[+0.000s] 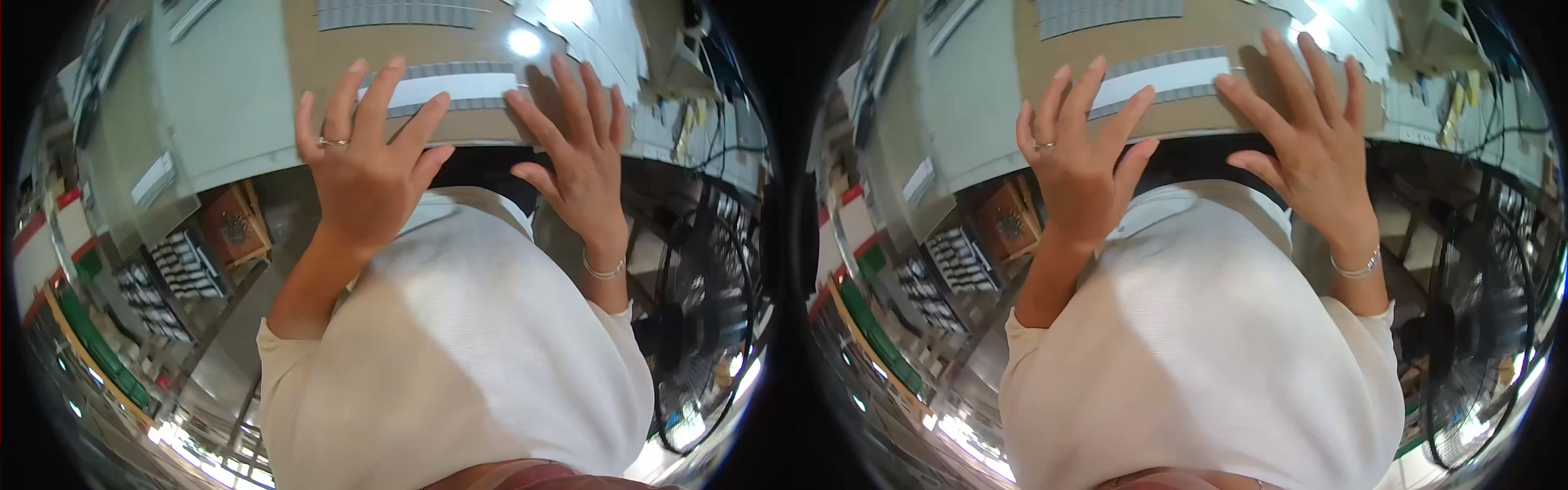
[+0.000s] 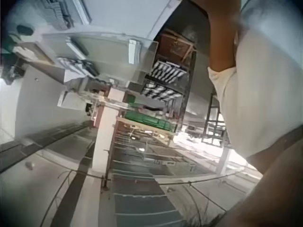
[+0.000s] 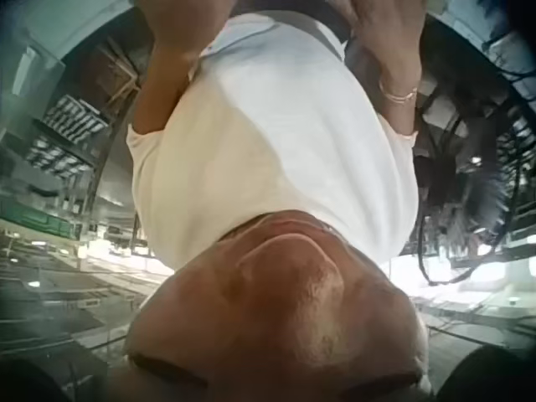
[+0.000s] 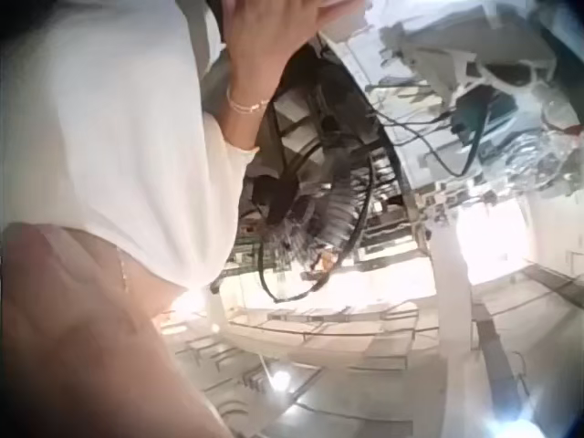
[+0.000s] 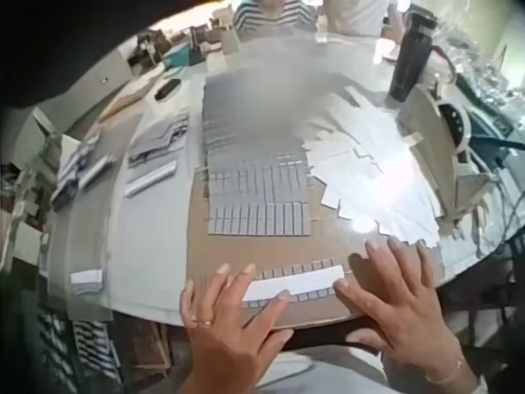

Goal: The person trims a component with a utility knife, then attaches paper strips and clear adhesive tape across sets of small gray parts by hand, pressing them flat and stacking the assembled strips onto a glass pane.

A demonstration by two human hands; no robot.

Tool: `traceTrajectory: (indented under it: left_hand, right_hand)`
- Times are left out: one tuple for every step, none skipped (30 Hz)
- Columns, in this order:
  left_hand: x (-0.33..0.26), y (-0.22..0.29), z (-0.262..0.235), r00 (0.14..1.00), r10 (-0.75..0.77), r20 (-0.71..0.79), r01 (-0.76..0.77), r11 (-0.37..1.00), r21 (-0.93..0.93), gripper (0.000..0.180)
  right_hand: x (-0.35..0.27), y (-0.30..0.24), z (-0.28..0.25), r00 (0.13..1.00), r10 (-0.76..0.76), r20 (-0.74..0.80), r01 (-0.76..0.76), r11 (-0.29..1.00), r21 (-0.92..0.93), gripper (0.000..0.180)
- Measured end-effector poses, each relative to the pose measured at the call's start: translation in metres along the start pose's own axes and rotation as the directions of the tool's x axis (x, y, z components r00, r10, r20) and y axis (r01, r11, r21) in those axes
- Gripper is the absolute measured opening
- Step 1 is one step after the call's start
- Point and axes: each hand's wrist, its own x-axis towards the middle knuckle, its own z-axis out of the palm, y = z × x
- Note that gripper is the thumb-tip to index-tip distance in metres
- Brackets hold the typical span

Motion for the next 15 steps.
traceTrajectory:
  left_hand:
    - [-0.008, -0.008, -0.001, 0.999, -0.033, 0.002, 0.033, 0.999, 0.039, 0.041]
    - [-0.017, -0.015, -0.003, 0.998, -0.065, 0.002, 0.064, 0.995, 0.074, 0.041]
    - [-0.023, -0.019, -0.008, 0.996, -0.094, -0.012, 0.094, 0.991, 0.098, 0.036]
    - [-0.029, -0.024, -0.011, 0.994, -0.109, -0.016, 0.110, 0.987, 0.114, 0.036]
    - [-0.035, -0.029, -0.014, 0.993, -0.112, -0.038, 0.116, 0.984, 0.132, 0.034]
    - [-0.039, -0.034, -0.017, 0.993, -0.104, -0.057, 0.111, 0.983, 0.143, 0.032]
    - [-0.041, -0.036, -0.020, 0.993, -0.102, -0.057, 0.110, 0.983, 0.146, 0.032]
    - [-0.044, -0.037, -0.023, 0.991, -0.121, -0.059, 0.128, 0.981, 0.144, 0.031]
    - [-0.042, -0.037, -0.022, 0.990, -0.126, -0.062, 0.133, 0.983, 0.123, 0.030]
    - [-0.041, -0.037, -0.019, 0.988, -0.136, -0.068, 0.143, 0.984, 0.110, 0.030]
    - [-0.041, -0.038, -0.018, 0.987, -0.145, -0.074, 0.152, 0.984, 0.093, 0.029]
    - [-0.038, -0.039, -0.019, 0.988, -0.132, -0.077, 0.136, 0.989, 0.050, 0.030]
    - [-0.038, -0.040, -0.017, 0.986, -0.128, -0.106, 0.130, 0.991, 0.013, 0.030]
    - [-0.035, -0.040, -0.014, 0.983, -0.125, -0.134, 0.122, 0.992, -0.026, 0.031]
    - [-0.033, -0.038, -0.014, 0.978, -0.111, -0.178, 0.106, 0.994, -0.040, 0.030]
  right_hand:
    - [-0.002, 0.001, 0.002, 1.000, -0.010, 0.016, 0.010, 1.000, -0.009, 0.070]
    - [-0.004, 0.002, 0.006, 1.000, -0.026, 0.008, 0.026, 0.999, -0.026, 0.071]
    - [-0.004, 0.003, 0.003, 0.999, -0.048, -0.001, 0.048, 0.999, -0.014, 0.071]
    - [-0.005, 0.003, 0.001, 0.999, -0.052, 0.002, 0.052, 0.998, -0.021, 0.071]
    - [-0.004, 0.004, 0.000, 0.999, -0.052, 0.005, 0.053, 0.998, -0.031, 0.071]
    - [-0.005, 0.005, 0.000, 0.998, -0.058, 0.011, 0.058, 0.997, -0.041, 0.072]
    - [-0.004, 0.003, 0.000, 0.998, -0.057, 0.009, 0.057, 0.998, -0.039, 0.072]
    - [-0.002, 0.003, 0.000, 0.997, -0.080, -0.016, 0.081, 0.993, 0.082, 0.072]
    - [-0.001, 0.006, -0.003, 0.996, -0.085, -0.036, 0.090, 0.978, 0.187, 0.071]
    - [0.002, 0.011, -0.004, 0.993, -0.114, -0.030, 0.118, 0.957, 0.264, 0.076]
    - [0.003, 0.016, 0.000, 0.992, -0.097, -0.077, 0.121, 0.901, 0.417, 0.076]
    - [0.003, 0.021, 0.003, 0.989, -0.067, -0.131, 0.130, 0.819, 0.559, 0.077]
    - [0.005, 0.020, -0.001, 0.987, -0.017, -0.161, 0.122, 0.729, 0.673, 0.073]
    - [0.001, 0.026, -0.001, 0.983, 0.027, -0.184, 0.112, 0.704, 0.702, 0.069]
    - [-0.001, 0.030, 0.000, 0.975, 0.063, -0.212, 0.115, 0.671, 0.732, 0.065]
